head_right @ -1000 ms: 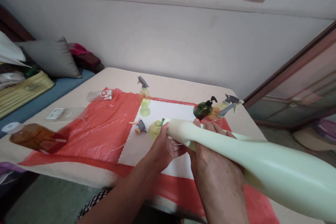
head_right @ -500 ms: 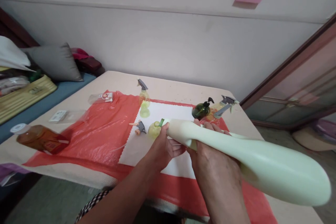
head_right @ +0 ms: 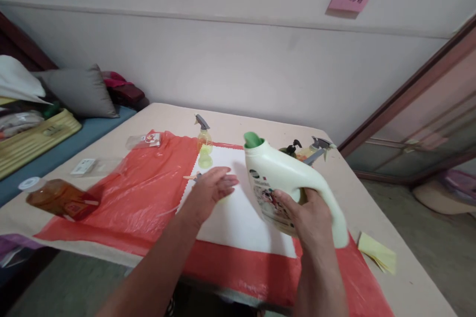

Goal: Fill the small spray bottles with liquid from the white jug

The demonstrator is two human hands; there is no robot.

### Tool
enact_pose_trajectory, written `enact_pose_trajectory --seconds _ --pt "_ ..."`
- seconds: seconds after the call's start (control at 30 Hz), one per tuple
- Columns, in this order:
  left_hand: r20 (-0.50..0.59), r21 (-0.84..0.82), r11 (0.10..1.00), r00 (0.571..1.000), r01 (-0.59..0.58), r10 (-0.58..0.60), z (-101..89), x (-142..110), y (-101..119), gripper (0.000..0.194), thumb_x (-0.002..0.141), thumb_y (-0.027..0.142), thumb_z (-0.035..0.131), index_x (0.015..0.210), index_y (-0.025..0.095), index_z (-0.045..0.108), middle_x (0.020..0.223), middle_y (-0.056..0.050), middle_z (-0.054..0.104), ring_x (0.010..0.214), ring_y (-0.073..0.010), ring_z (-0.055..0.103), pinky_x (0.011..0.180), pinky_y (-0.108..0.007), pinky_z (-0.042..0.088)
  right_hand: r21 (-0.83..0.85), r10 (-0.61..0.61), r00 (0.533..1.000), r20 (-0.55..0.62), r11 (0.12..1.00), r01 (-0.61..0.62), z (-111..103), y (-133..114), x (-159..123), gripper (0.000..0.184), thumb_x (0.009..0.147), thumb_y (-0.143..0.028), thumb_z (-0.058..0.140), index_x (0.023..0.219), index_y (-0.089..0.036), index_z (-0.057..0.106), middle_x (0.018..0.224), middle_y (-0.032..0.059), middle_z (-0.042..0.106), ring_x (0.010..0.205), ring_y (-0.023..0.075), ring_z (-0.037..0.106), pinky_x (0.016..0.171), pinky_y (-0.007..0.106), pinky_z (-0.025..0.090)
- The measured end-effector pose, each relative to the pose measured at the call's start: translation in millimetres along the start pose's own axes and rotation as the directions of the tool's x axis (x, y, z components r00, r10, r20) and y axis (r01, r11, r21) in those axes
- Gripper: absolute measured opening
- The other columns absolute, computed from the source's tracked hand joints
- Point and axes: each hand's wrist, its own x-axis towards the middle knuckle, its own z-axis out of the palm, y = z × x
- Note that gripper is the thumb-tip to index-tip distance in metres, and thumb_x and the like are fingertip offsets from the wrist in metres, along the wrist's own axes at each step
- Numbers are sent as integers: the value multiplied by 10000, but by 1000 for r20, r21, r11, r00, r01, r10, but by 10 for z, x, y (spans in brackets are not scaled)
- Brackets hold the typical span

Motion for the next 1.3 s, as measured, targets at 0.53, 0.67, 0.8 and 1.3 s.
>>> enact_pose_trajectory --seconds 0.53,0.67,0.8,1.3 --pt "-146 793 579 864 -190 482 -880 330 580 205 773 384 635 866 202 651 846 -35 669 814 -200 627 724 -302 458 784 37 988 -151 613 97 1268 284 336 731 690 -380 764 1341 -169 504 1392 119 563 1296 228 523 1190 455 304" --pt "-18 995 97 955 -12 297 -920 306 497 129 819 311 583 891 217 633 896 -73 692 851 -245 632 717 -327 415 692 53 995 -88 722 23 1207 198 212 665 749 -414 726 1338 -173 532 1352 111 593 1315 238 499 1177 461 306" --pt "12 984 -177 988 16 154 -950 316 327 161 814 252 588 967 215 624 977 -119 709 946 -288 651 767 -347 407 586 124 988 -89 809 -48 1098 82 7 581 803 -481 650 1287 -166 585 1330 106 604 1295 245 507 1158 453 321" --pt "-141 975 214 920 64 366 -1030 561 397 134 744 261 668 864 203 653 768 -84 714 839 -292 699 748 -371 494 684 323 946 -10 693 -229 982 -97 -238 698 710 -523 726 1293 -181 556 1390 115 552 1291 271 506 1094 436 383"
